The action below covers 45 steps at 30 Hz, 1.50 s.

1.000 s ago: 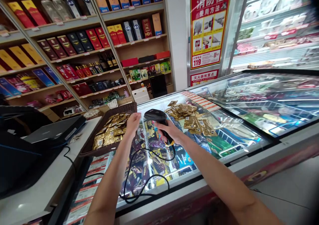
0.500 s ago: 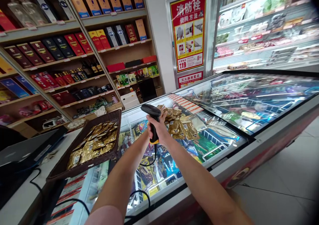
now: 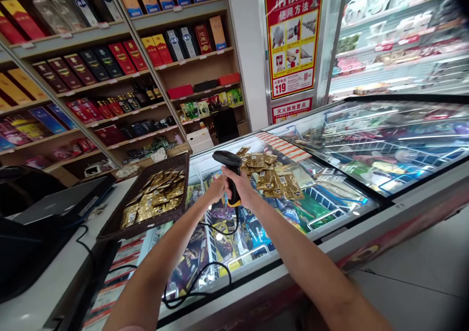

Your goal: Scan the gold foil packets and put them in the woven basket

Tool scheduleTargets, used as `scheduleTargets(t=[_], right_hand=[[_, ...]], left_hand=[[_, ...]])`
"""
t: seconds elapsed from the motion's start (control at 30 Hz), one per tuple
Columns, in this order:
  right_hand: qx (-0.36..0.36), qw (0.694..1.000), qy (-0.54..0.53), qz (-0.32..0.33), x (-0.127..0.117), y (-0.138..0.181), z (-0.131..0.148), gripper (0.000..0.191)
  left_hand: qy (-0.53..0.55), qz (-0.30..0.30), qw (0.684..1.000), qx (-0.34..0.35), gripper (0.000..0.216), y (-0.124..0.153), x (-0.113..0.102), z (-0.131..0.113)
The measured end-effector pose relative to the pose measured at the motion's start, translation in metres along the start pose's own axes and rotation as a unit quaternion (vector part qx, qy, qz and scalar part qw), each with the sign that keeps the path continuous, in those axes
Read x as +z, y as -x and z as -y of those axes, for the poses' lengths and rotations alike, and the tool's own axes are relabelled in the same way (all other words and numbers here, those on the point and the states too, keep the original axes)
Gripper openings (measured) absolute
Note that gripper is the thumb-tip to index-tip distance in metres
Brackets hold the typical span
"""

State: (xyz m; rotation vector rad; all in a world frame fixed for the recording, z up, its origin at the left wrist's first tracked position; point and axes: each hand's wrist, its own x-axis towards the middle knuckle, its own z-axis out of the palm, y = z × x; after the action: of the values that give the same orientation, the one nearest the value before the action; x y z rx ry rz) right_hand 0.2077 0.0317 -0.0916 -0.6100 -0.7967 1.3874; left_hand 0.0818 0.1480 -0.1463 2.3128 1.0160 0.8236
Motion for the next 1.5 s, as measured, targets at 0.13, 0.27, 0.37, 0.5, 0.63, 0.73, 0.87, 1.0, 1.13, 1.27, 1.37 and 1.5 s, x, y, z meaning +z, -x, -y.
scheduleTargets(t=[0.13,0.27,0.37,0.5,0.63,0.73,0.87,1.0,1.13,1.27,1.37,1.5], right_hand=[[-0.002,1.0,0.015,0.011,0.001,0.004,-0.002,0.05],[-0.002,0.999,0.023,0.022,-0.002,0.005,-0.008,0.048],[-0.005,0.999,0.024,0.033,-0.002,0.005,-0.011,0.046],[0.006,0.999,0.023,0.03,-0.001,0.006,-0.013,0.046],[0.021,0.999,0.031,0.039,0.0,0.009,-0.014,0.045],[0.046,0.995,0.05,0.077,0.0,0.012,-0.016,0.044],[0.055,0.991,0.067,0.105,0.003,0.016,-0.019,0.045],[0.067,0.991,0.061,0.1,0.005,0.017,-0.019,0.042],[0.079,0.99,0.034,0.113,0.004,0.018,-0.02,0.039],[0.108,0.984,0.01,0.144,0.005,0.021,-0.022,0.039],[0.124,0.979,0.0,0.164,0.008,0.024,-0.024,0.038],[0.125,0.976,-0.005,0.181,0.008,0.026,-0.025,0.037]], left_hand=[[-0.064,-0.003,0.998,0.007,0.006,0.027,-0.041,0.008],[-0.084,-0.152,0.984,-0.029,0.01,0.047,-0.067,0.005],[-0.044,-0.226,0.97,-0.08,0.011,0.049,-0.073,0.003],[0.046,-0.269,0.956,-0.11,0.013,0.044,-0.082,0.009],[0.128,-0.285,0.939,-0.143,0.019,0.046,-0.095,0.018],[0.19,-0.296,0.922,-0.161,0.022,0.047,-0.102,0.021],[0.342,-0.277,0.884,-0.159,0.025,0.04,-0.11,0.014],[0.577,-0.284,0.755,-0.127,0.019,0.033,-0.123,0.006],[0.663,-0.232,0.71,-0.051,0.018,0.042,-0.13,0.004],[0.559,-0.238,0.793,-0.05,0.025,0.053,-0.126,0.0],[0.457,-0.233,0.854,-0.084,0.039,0.055,-0.122,-0.003],[0.453,-0.195,0.863,-0.105,0.047,0.055,-0.124,-0.005]])
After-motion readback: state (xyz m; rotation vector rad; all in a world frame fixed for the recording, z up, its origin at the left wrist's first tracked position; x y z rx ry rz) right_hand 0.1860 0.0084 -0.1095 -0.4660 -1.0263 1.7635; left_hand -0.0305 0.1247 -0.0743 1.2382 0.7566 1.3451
